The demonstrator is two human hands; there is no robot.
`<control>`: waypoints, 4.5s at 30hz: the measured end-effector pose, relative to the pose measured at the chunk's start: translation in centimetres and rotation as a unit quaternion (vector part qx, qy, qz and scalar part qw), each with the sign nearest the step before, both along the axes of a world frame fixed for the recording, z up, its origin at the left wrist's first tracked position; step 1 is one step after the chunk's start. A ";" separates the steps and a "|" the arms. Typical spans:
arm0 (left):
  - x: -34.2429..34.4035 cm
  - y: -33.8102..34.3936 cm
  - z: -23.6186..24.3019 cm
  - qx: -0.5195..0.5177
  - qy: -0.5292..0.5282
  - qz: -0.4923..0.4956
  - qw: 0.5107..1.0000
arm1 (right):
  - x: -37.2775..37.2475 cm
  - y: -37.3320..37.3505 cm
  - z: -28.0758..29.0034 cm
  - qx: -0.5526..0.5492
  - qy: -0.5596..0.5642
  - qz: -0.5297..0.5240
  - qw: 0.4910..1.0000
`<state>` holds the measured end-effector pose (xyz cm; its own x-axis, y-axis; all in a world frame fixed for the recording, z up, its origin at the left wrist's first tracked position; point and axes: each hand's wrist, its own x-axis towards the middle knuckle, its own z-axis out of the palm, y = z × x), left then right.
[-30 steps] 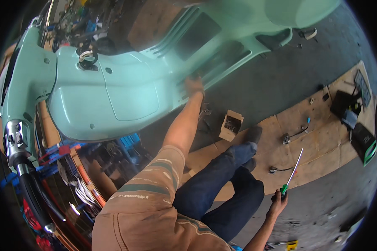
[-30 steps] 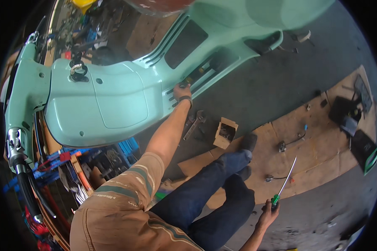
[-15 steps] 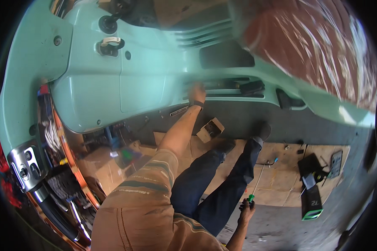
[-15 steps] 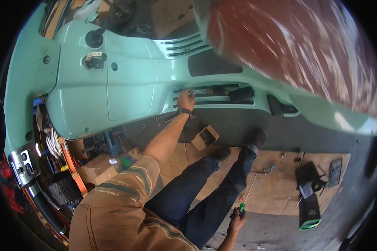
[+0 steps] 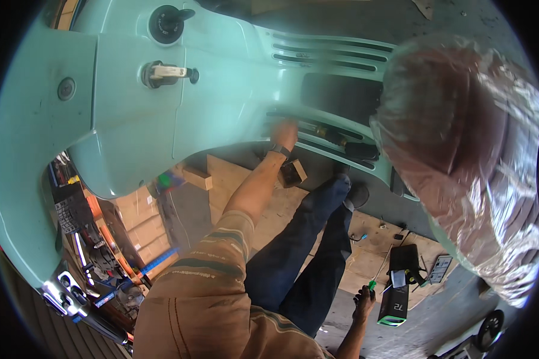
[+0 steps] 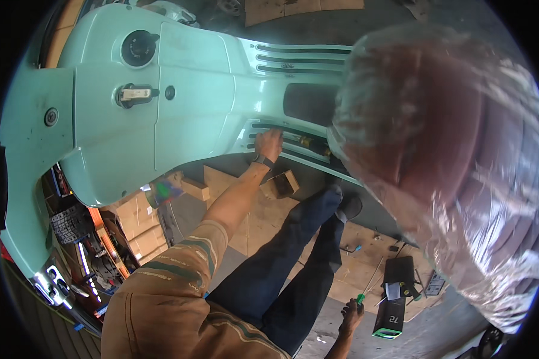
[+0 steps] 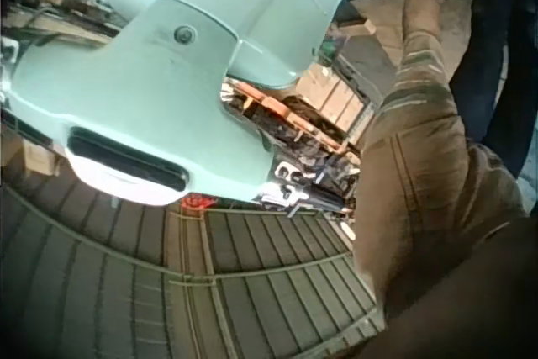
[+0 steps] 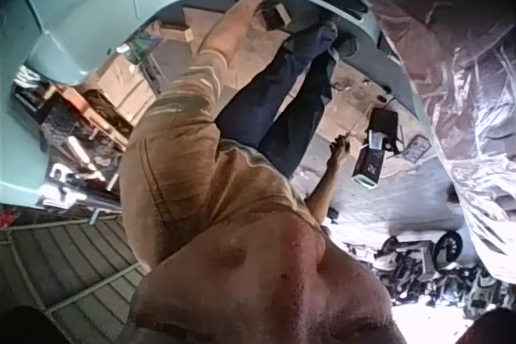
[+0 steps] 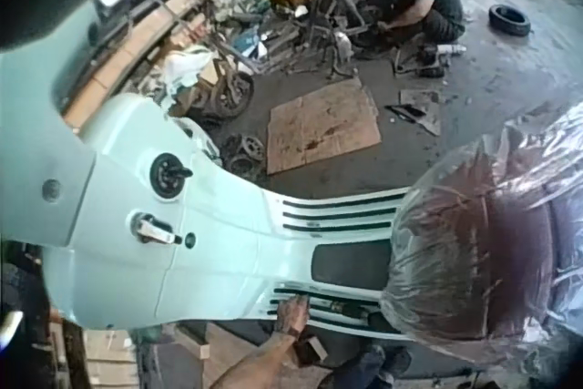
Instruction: The person assembles the front panels and floorboard strips of a scooter, connecting electrical wires, positioning the headset and front fairing, and using a screwdriver to secure screws into the floorboard.
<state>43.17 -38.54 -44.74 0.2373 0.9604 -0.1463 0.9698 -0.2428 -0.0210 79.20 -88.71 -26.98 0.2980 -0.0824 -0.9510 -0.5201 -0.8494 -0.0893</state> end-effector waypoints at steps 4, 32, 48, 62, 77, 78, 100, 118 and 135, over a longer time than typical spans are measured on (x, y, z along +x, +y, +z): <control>0.6 -0.5 1.2 -0.067 -0.006 0.029 0.997 | 0.4 3.3 0.5 -0.015 -0.016 0.012 1.000; 6.1 1.4 0.2 0.045 -0.355 0.506 0.785 | 7.8 10.1 1.2 0.058 -0.025 0.189 0.980; 12.6 -5.7 19.9 -0.162 -0.807 0.515 0.237 | 4.3 29.6 12.0 0.348 -0.058 0.571 0.742; 9.7 -7.7 33.9 -0.147 -0.857 0.418 0.264 | 0.5 34.4 19.7 0.430 -0.064 0.568 0.699; 3.5 -4.7 45.3 -0.074 -0.905 0.178 0.379 | -6.8 35.8 25.8 0.652 -0.004 0.457 0.605; 3.8 -3.7 46.4 -0.063 -0.904 0.172 0.386 | -7.5 36.7 26.4 0.666 -0.025 0.455 0.590; 2.4 0.4 50.0 -0.118 -0.915 0.126 0.366 | -10.5 45.0 32.9 0.701 -0.295 0.450 0.468; 2.6 0.5 49.0 -0.083 -0.860 0.170 0.474 | -9.6 45.0 33.1 0.686 -0.312 0.466 0.464; 4.2 0.9 50.0 -0.064 -0.861 0.137 0.486 | -8.1 44.9 33.0 0.662 -0.321 0.479 0.479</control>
<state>47.37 -37.68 5.28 -0.0196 0.9996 -0.0198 -0.4800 0.0080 0.8772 71.08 -43.84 6.06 -0.1381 0.9327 0.3331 0.5470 0.3522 -0.7594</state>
